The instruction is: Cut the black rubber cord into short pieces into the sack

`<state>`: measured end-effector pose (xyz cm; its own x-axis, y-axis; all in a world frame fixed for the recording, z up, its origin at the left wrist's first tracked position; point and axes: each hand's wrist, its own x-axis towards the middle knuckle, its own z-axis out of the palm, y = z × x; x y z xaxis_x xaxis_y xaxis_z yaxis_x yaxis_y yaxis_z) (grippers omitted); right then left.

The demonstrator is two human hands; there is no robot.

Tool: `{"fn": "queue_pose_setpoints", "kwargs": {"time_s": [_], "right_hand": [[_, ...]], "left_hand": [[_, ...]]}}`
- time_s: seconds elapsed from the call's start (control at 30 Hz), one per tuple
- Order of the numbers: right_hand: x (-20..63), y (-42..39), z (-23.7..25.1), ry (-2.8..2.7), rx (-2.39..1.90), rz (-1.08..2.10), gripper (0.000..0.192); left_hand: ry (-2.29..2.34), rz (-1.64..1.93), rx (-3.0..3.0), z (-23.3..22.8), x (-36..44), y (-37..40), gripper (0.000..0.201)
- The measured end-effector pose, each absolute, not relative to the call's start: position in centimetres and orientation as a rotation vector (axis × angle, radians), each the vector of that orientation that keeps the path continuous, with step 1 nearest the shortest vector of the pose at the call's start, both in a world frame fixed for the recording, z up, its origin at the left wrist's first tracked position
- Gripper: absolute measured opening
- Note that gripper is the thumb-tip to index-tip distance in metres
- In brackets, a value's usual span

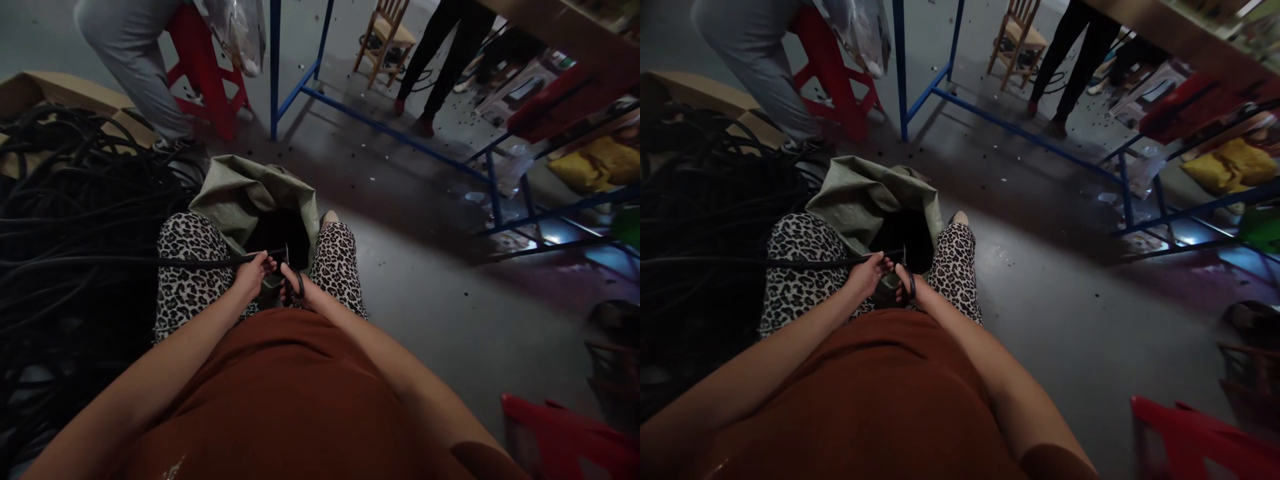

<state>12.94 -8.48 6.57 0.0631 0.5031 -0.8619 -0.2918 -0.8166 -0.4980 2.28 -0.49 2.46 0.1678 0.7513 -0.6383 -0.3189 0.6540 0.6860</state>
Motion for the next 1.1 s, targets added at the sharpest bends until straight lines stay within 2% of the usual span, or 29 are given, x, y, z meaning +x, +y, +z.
{"fn": "queue_pose_setpoints", "kwargs": {"time_s": [0.5, 0.8, 1.1], "right_hand": [[12.8, -8.5, 4.5, -0.262, -1.805, 1.722, 0.052], [12.8, -8.5, 4.9, -0.332, -1.85, 1.7, 0.052], [12.6, -8.4, 4.1, -0.332, -1.914, 1.658, 0.044]], "left_hand": [[1.206, 0.787, 0.442, 3.2, 2.5, -0.6, 0.011], [1.213, 0.777, 0.446, 3.2, 2.5, -0.6, 0.012], [1.237, 0.722, 0.409, 2.7, 2.5, -0.8, 0.011]]}}
